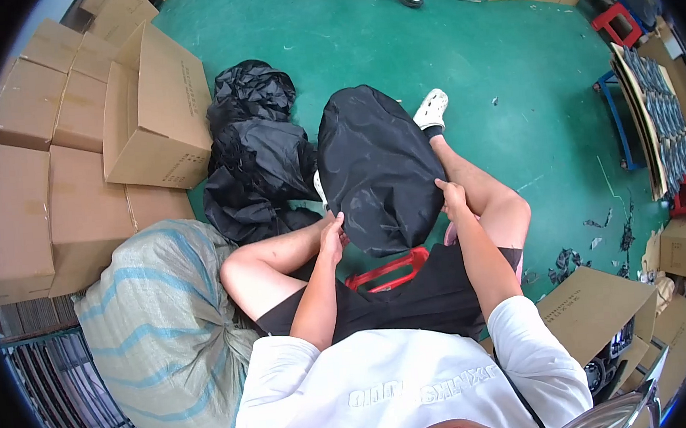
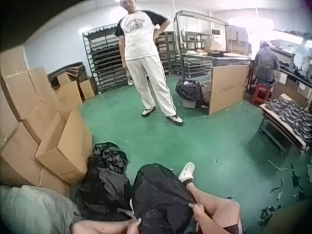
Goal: Inspecting and organizing black fabric covers for sports or outdoor goods.
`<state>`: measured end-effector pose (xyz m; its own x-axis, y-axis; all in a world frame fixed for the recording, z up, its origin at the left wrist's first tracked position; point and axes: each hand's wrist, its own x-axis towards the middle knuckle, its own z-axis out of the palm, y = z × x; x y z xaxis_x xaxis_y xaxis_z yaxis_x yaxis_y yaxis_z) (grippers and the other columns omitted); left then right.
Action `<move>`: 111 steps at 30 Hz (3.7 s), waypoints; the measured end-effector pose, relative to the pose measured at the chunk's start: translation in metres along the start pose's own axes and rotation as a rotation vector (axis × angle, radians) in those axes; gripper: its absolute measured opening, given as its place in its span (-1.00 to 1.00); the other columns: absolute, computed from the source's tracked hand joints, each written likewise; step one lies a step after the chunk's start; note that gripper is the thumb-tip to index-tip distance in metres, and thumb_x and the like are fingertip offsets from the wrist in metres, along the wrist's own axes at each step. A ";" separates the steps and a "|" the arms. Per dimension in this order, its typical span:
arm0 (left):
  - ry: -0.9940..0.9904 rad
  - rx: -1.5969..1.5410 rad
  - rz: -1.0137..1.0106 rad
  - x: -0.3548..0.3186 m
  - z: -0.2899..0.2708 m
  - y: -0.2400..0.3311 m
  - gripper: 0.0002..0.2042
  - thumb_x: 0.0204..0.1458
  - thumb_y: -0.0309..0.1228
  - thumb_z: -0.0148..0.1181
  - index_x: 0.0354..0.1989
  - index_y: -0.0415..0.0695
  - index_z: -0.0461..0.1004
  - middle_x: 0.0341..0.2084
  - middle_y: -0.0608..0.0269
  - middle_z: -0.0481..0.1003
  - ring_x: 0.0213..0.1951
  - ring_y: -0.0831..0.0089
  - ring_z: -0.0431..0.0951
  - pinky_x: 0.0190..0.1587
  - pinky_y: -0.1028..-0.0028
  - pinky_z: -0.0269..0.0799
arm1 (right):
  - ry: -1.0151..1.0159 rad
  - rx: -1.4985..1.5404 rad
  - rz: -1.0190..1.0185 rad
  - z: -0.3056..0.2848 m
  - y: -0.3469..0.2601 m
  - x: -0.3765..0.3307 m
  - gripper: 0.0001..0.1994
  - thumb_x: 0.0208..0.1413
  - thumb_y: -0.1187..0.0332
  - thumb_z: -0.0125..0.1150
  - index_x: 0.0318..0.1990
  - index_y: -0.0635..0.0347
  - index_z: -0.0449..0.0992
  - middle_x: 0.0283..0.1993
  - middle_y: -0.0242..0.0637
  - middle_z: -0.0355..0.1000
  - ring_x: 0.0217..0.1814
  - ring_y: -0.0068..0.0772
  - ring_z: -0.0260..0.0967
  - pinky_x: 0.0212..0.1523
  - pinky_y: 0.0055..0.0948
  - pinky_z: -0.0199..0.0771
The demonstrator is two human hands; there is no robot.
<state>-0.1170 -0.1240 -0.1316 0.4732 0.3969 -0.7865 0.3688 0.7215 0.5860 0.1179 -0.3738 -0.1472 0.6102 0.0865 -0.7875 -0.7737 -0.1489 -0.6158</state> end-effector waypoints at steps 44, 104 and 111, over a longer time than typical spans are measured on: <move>0.236 1.234 1.375 0.021 0.134 0.119 -0.35 0.00 -0.26 0.21 0.25 -0.28 0.16 0.30 -0.16 0.13 0.29 -0.05 0.17 0.30 0.09 0.07 | 0.185 -1.126 -1.226 0.075 -0.034 -0.079 -0.29 0.04 0.16 0.23 0.34 0.17 0.15 0.45 -0.02 -0.04 0.50 0.03 -0.16 0.43 -0.01 -0.16; 0.111 1.396 0.106 0.026 -0.254 0.188 -0.72 0.11 -0.34 0.17 -0.39 -0.39 0.57 -0.54 -0.03 0.58 -0.51 0.29 0.59 -0.37 0.27 0.49 | 0.492 -1.101 -0.653 -0.141 -0.075 -0.095 -0.78 -0.02 0.28 0.09 -0.32 0.27 0.42 -0.21 -0.02 0.39 -0.14 0.09 0.38 -0.11 -0.06 0.38; 0.091 1.348 0.101 0.033 -0.221 0.201 -0.81 0.02 -0.39 0.26 -0.40 -0.32 0.56 -0.62 0.09 0.56 -0.61 0.37 0.54 -0.50 0.33 0.45 | 0.522 -1.075 -0.702 -0.148 -0.075 -0.115 -0.76 -0.02 0.29 0.10 -0.27 0.27 0.48 -0.18 0.00 0.41 -0.09 0.08 0.40 -0.05 -0.07 0.41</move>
<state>-0.2040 0.1590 -0.0824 0.5096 0.4882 -0.7085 0.8515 -0.4042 0.3340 0.1310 -0.5185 -0.0065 0.9899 0.1196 -0.0765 0.0836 -0.9266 -0.3665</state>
